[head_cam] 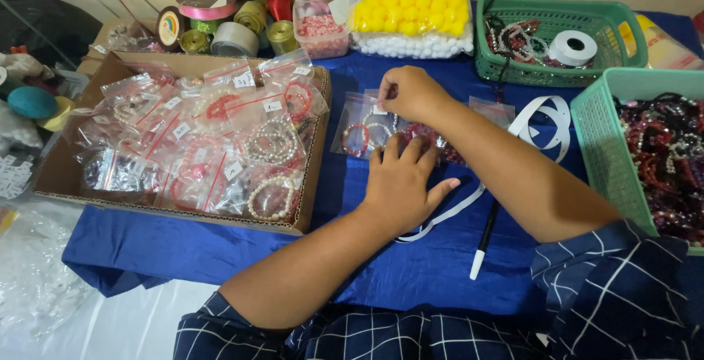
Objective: Labeling small plastic bags containing pearl bracelets using a marker and adhesive tape.
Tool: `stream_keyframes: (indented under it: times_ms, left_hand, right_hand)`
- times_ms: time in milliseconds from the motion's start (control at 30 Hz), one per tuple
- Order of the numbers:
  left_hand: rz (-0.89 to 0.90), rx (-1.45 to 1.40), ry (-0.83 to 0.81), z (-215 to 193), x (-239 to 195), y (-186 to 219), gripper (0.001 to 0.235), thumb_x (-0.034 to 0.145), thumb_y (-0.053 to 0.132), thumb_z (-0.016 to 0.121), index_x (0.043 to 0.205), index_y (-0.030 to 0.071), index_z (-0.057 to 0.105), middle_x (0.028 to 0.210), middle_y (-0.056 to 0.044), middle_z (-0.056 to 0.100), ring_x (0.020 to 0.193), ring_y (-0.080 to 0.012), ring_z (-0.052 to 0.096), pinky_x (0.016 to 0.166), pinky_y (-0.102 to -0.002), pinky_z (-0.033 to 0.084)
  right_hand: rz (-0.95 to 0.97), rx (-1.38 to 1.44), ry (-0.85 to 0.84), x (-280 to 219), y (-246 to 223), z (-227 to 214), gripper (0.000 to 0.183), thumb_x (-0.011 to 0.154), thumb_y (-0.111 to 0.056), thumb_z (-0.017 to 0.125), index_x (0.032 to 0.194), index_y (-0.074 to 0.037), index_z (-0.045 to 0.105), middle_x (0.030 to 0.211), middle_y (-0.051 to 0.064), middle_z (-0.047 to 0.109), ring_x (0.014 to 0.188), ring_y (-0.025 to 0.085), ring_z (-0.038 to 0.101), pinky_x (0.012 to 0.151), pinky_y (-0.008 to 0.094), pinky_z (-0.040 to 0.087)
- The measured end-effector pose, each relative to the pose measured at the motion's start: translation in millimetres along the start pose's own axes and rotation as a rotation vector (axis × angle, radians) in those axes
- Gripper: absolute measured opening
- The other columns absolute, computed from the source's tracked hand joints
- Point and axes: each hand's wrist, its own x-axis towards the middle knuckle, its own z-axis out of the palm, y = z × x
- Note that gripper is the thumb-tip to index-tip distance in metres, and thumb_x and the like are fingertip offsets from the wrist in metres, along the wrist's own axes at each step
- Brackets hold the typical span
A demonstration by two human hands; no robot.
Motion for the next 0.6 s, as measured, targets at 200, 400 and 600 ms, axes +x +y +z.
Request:
stream_keyframes:
  times_ms: [200,400,600]
  left_hand:
    - [0.031,-0.047,0.013,-18,6,2,0.057,0.093,0.058,0.06,0.128,0.014,0.068,0.141,-0.012,0.057,0.133,-0.0383,0.046,0.109,-0.06,0.035]
    - [0.041,-0.281,0.208,-30,6,6,0.05,0.089,0.036,0.073,0.133,0.015,0.06,0.153,-0.016,0.045,0.143,-0.0438,0.038,0.118,-0.057,0.03]
    - [-0.043,-0.801,0.281,-10,9,0,0.087,0.09,0.013,0.078,0.157,0.005,0.022,0.157,-0.024,0.034,0.142,-0.0371,0.043,0.117,-0.046,0.038]
  right_hand:
    - [0.046,0.414,-0.003,-14,16,-11,0.016,0.09,-0.005,0.075,0.1,0.001,0.065,0.09,0.008,0.073,0.082,0.012,0.071,0.068,0.028,0.058]
    - [0.215,0.633,-0.028,-69,6,-55,0.017,0.093,-0.005,0.07,0.108,0.0,0.065,0.094,0.006,0.074,0.08,0.012,0.071,0.068,0.025,0.057]
    - [0.306,0.862,-0.037,-131,-10,-82,0.021,0.095,-0.007,0.07,0.113,0.001,0.063,0.091,0.01,0.072,0.076,0.017,0.072,0.064,0.026,0.055]
